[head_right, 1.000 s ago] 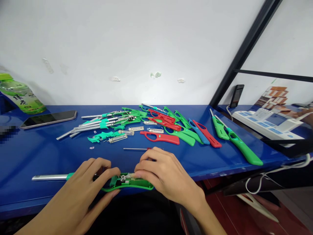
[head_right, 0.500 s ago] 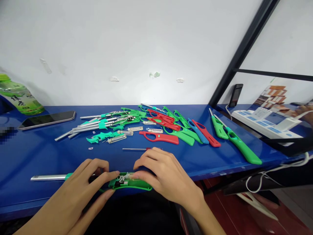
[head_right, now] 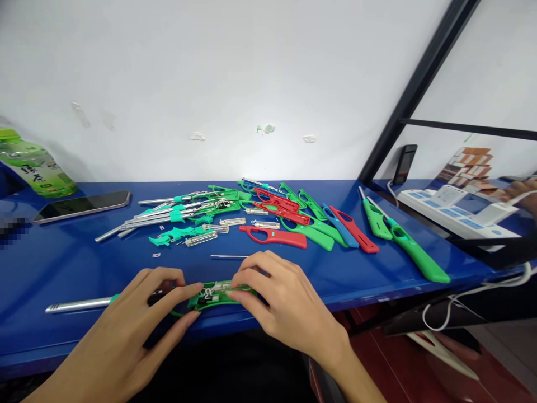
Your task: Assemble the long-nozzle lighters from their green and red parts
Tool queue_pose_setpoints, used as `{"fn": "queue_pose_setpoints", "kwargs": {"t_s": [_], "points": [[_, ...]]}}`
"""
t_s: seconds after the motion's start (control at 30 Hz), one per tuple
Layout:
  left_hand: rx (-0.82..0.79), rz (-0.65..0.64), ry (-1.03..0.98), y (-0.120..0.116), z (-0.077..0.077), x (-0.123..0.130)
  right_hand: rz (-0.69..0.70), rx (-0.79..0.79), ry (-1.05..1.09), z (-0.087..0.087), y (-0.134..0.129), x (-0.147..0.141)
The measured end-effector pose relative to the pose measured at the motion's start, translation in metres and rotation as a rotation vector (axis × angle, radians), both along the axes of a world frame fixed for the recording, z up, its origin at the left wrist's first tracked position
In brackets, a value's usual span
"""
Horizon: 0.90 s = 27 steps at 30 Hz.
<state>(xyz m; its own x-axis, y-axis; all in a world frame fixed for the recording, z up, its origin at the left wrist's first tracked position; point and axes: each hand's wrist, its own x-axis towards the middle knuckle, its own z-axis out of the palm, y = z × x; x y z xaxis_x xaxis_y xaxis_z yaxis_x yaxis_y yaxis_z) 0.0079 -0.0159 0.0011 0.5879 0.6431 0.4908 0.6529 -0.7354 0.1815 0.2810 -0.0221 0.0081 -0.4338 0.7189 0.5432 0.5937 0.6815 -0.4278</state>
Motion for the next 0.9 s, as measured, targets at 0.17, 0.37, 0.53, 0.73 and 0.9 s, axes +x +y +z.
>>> {"fn": "queue_pose_setpoints", "kwargs": {"t_s": [0.17, 0.37, 0.53, 0.73, 0.9], "points": [[0.009, 0.014, -0.038, 0.0002, -0.0017, 0.0005, 0.007, -0.032, 0.005, 0.0000, 0.0005, 0.0004], [0.019, 0.019, -0.073, 0.0007, -0.0030, 0.0008, -0.009, -0.051, -0.020, 0.0017, 0.0012, 0.0005], [-0.004, 0.024, -0.075, -0.0012, -0.0041, -0.0012, -0.006, -0.046, -0.032, 0.0008, 0.0020, 0.0014], [-0.025, 0.025, -0.073, -0.0002, -0.0029, 0.0007, -0.005, -0.062, -0.022, 0.0002, 0.0013, 0.0015], [-0.026, 0.020, -0.085, -0.0007, -0.0029, 0.0003, -0.004, -0.108, -0.013, 0.0043, 0.0006, 0.0007]]}}
